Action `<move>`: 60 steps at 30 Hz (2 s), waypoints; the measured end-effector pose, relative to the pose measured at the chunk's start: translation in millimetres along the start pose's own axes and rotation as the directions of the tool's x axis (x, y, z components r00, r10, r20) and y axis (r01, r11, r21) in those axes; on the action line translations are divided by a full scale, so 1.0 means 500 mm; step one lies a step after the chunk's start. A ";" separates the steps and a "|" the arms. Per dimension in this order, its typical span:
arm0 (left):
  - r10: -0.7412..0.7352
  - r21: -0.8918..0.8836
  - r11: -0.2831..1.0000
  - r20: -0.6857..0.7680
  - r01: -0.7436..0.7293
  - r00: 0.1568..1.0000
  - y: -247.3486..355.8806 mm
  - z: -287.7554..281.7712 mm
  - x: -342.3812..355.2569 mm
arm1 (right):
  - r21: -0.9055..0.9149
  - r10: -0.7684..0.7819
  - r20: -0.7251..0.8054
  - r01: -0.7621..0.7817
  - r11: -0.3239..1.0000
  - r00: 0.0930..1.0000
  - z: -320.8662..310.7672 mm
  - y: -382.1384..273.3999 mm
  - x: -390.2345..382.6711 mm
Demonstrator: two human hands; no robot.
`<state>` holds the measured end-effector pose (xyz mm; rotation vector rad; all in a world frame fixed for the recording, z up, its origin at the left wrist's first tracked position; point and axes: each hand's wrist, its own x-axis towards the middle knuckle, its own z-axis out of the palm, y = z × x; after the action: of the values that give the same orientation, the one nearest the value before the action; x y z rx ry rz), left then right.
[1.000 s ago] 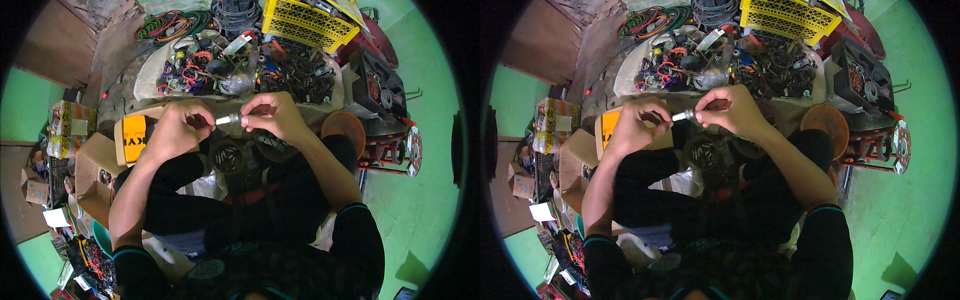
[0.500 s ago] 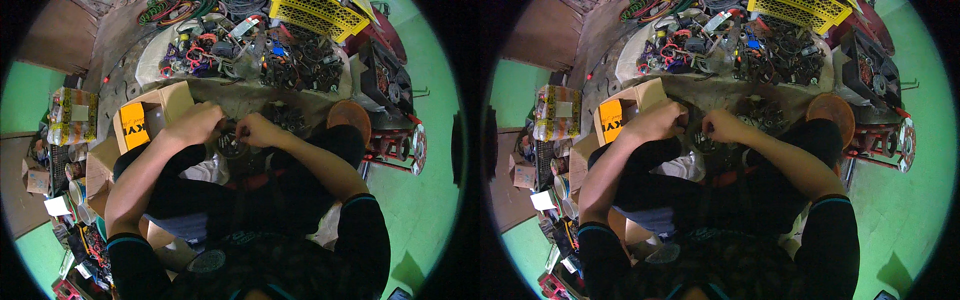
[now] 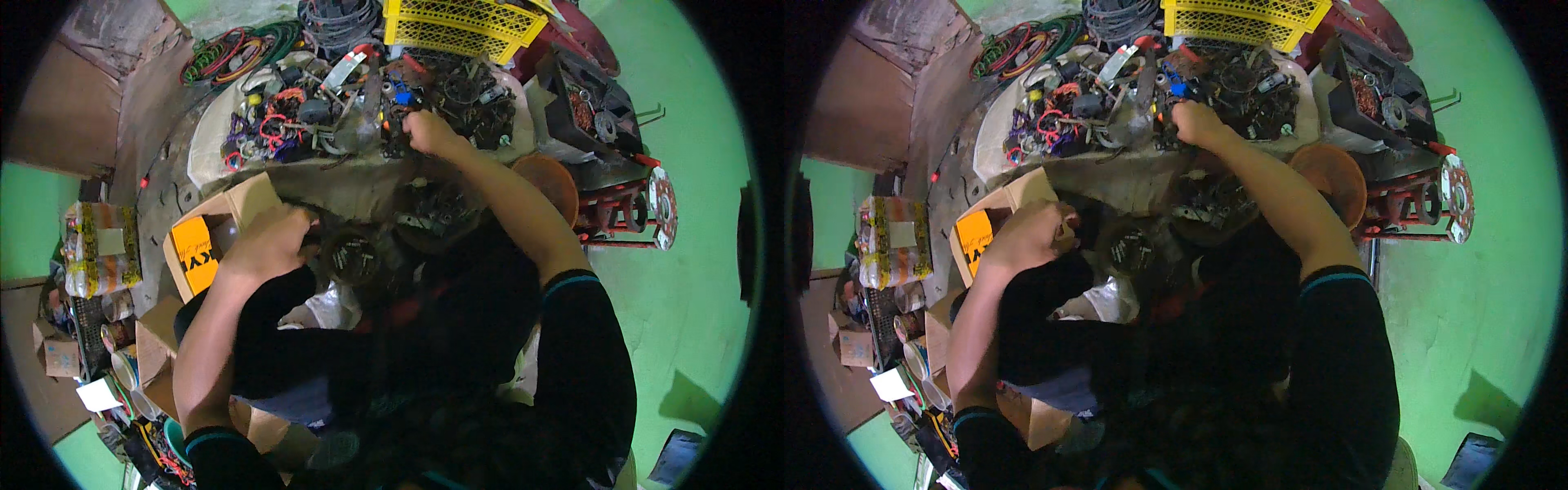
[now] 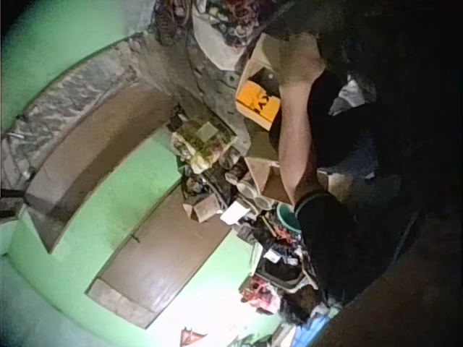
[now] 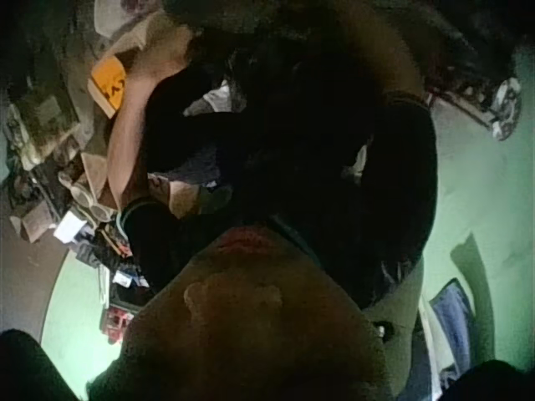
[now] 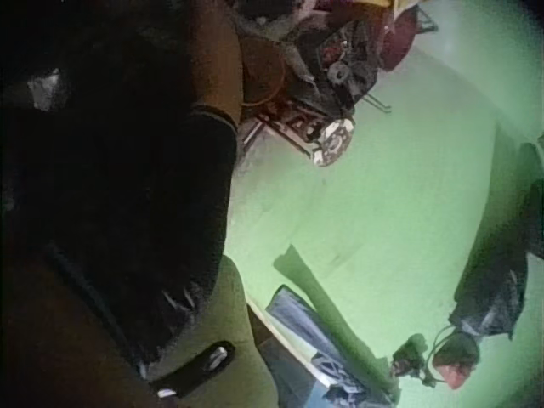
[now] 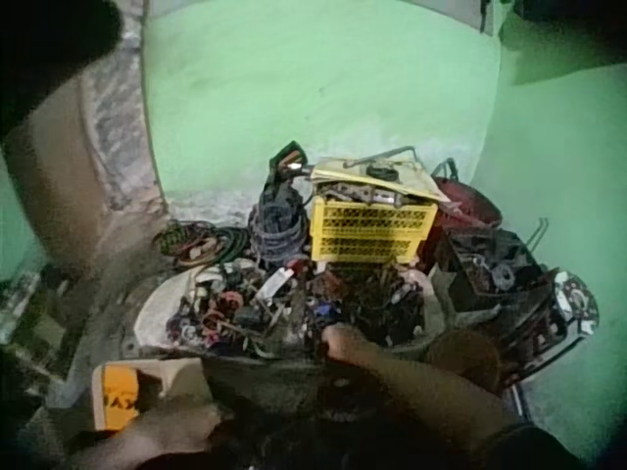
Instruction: The person sits on the floor and sorts through a large pile of electronic scrap and miscellaneous parts. They pick up various items, including wires, metal brackets, and small cylindrical components, inspect them briefly, and place them back into the pile or into a nearby cardboard box.
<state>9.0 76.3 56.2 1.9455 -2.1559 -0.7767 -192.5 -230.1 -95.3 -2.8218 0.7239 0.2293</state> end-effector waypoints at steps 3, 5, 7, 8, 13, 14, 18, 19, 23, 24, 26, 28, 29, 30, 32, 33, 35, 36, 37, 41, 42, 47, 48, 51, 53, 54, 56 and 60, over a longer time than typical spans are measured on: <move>-0.018 0.019 1.000 0.030 0.017 0.999 0.001 -0.003 0.005 | -0.317 0.052 -0.151 -0.098 0.943 0.987 0.025 0.072 0.016; -0.009 0.073 0.997 0.057 0.004 0.998 -0.006 0.002 0.008 | -0.502 -0.028 -0.186 -0.070 0.862 0.982 0.078 0.096 0.013; -0.002 0.055 0.998 0.028 0.000 1.000 -0.005 0.001 0.015 | -0.563 0.017 -0.089 -0.064 0.824 0.996 0.090 0.116 0.014; -0.009 0.060 0.998 0.033 0.007 0.999 -0.009 0.001 0.014 | -0.559 0.027 -0.032 -0.041 0.828 0.999 0.078 0.114 0.018; -0.015 0.025 1.000 0.099 0.013 0.995 0.012 -0.022 0.035 | -0.558 -0.009 0.043 0.031 0.829 0.999 0.002 0.196 -0.026; -0.018 0.029 0.999 0.105 0.015 0.994 0.015 -0.027 0.033 | -0.548 -0.015 0.014 0.020 0.837 1.000 -0.006 0.217 -0.032; 0.010 0.041 0.999 0.114 -0.015 0.993 0.032 -0.047 0.030 | -0.453 -0.012 -0.066 -0.019 0.891 0.998 -0.024 0.238 -0.061; 0.027 0.043 0.999 0.111 -0.032 0.993 0.038 -0.051 0.028 | -0.436 -0.017 -0.103 -0.030 0.899 0.995 -0.019 0.236 -0.063; 0.029 0.056 0.998 0.128 -0.036 0.991 0.044 -0.066 0.027 | -0.557 0.018 -0.158 -0.105 0.824 0.987 0.036 0.183 -0.008; 0.027 0.058 0.998 0.110 -0.034 0.993 0.043 -0.063 0.027 | -0.550 0.040 -0.157 -0.121 0.826 0.987 0.048 0.165 0.005; 0.025 0.049 0.998 0.094 -0.030 0.995 0.042 -0.060 0.028 | -0.546 0.016 -0.217 -0.134 0.827 0.976 0.064 0.147 0.018; 0.023 0.024 0.999 0.097 -0.025 0.995 0.041 -0.061 0.027 | -0.627 -0.069 -0.241 -0.101 0.773 0.968 0.079 0.142 0.017; 0.016 0.032 0.999 0.118 -0.019 0.993 0.041 -0.063 0.028 | -0.671 -0.106 -0.247 -0.091 0.736 0.963 0.083 0.152 0.013; 0.009 0.041 0.999 0.140 -0.014 0.990 0.042 -0.064 0.029 | -0.697 -0.127 -0.243 -0.082 0.712 0.962 0.089 0.159 0.013; 0.003 0.044 0.999 0.156 -0.010 0.988 0.042 -0.064 0.028 | -0.746 -0.171 -0.233 -0.063 0.663 0.957 0.088 0.161 0.017; 0.005 0.037 0.999 0.150 -0.011 0.989 0.040 -0.063 0.027 | -0.748 -0.176 -0.238 -0.065 0.660 0.955 0.083 0.155 0.018; 0.006 0.032 0.999 0.148 -0.011 0.989 0.041 -0.066 0.030 | -0.754 -0.184 -0.249 -0.071 0.653 0.951 0.077 0.145 0.013; 0.005 0.032 0.999 0.153 -0.010 0.988 0.046 -0.069 0.032 | -0.717 -0.110 -0.285 -0.135 0.684 0.952 0.076 0.144 0.015; 0.003 0.032 0.999 0.157 -0.008 0.988 0.049 -0.072 0.034 | -0.677 -0.036 -0.317 -0.199 0.709 0.948 0.074 0.142 0.015; 0.004 0.028 1.000 0.149 -0.009 0.989 0.040 -0.063 0.032 | -0.607 0.143 -0.246 -0.268 0.749 0.959 0.057 0.124 0.031; 0.003 0.034 0.999 0.157 -0.008 0.988 0.039 -0.062 0.031 | -0.564 0.176 -0.252 -0.292 0.772 0.952 0.057 0.121 0.035; -0.006 0.065 0.998 0.175 -0.005 0.985 0.032 -0.045 0.025 | -0.341 0.317 -0.308 -0.416 0.843 0.897 0.076 0.134 0.051; 0.004 0.083 0.996 0.174 -0.019 0.985 0.019 -0.031 0.022 | -0.324 0.339 -0.293 -0.427 0.844 0.894 0.077 0.127 0.053; 0.006 0.131 0.991 0.167 -0.029 0.986 0.000 -0.008 0.020 | -0.257 0.405 -0.236 -0.459 0.851 0.883 0.063 0.096 0.064; 0.011 0.121 0.992 0.159 -0.030 0.987 0.007 -0.012 0.020 | -0.206 0.457 -0.184 -0.489 0.848 0.870 0.044 0.093 0.056; 0.020 0.096 0.995 0.155 -0.035 0.988 0.015 -0.021 0.024 | -0.099 0.490 -0.254 -0.527 0.844 0.834 0.035 0.093 0.059; 0.015 0.070 0.997 0.147 -0.026 0.989 0.018 -0.025 0.021 | -0.028 0.539 -0.048 -0.540 0.841 0.841 -0.029 0.073 0.067; 0.017 0.061 0.998 0.112 -0.024 0.994 0.013 -0.033 0.007 | 0.043 0.433 0.079 -0.437 0.899 0.898 -0.133 0.040 0.031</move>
<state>9.7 68.5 72.5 1.9500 -2.2865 -0.8441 -182.4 -270.7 -37.7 -2.5448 1.3182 0.3655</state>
